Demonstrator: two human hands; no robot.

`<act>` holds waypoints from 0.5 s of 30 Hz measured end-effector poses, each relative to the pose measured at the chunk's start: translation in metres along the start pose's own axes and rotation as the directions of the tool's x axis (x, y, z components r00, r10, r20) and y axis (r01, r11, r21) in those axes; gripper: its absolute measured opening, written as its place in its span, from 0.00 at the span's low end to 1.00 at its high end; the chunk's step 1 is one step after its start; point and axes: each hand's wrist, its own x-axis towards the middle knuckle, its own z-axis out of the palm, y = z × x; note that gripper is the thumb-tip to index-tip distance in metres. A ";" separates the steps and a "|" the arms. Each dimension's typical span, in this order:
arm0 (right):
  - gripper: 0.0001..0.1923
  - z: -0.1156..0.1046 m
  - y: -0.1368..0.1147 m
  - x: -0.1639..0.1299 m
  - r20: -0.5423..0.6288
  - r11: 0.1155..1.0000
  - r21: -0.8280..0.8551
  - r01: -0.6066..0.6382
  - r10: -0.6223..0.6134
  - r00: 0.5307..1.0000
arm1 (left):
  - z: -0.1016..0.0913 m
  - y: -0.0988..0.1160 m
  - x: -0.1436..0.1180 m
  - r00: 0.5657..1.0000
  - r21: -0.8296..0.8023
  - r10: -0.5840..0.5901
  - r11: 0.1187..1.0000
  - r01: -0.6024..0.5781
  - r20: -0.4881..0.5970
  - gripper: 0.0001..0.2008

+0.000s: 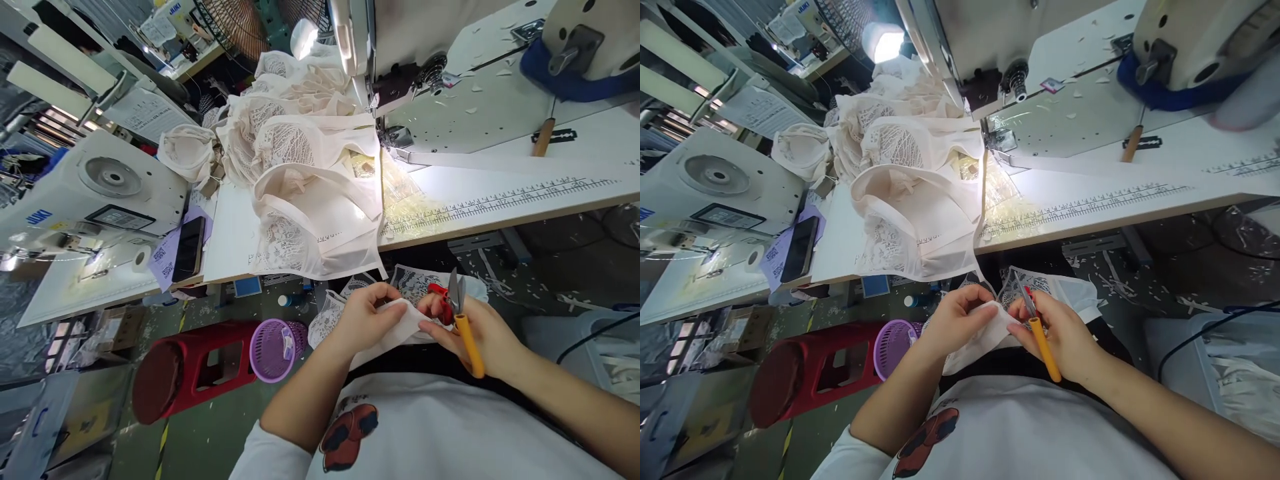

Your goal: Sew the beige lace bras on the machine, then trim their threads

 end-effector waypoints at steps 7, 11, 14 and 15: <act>0.13 0.000 -0.004 0.000 -0.035 0.998 -0.053 -0.030 0.028 0.999 | -0.005 -0.004 0.001 1.000 -0.074 -0.001 0.997 0.001 0.000 0.08; 0.17 0.000 -0.011 0.003 -0.070 0.989 -0.125 -0.075 0.066 0.995 | -0.002 -0.006 0.002 1.000 -0.090 0.008 0.996 -0.007 0.009 0.08; 0.19 0.002 -0.014 0.006 -0.052 0.992 -0.094 -0.083 0.079 0.996 | 0.000 -0.007 0.002 1.000 -0.088 0.019 0.996 -0.019 0.001 0.08; 0.19 0.003 -0.015 0.007 -0.039 0.992 -0.072 -0.102 0.099 0.994 | 0.001 -0.008 0.001 1.000 -0.084 0.025 0.996 -0.026 -0.011 0.08</act>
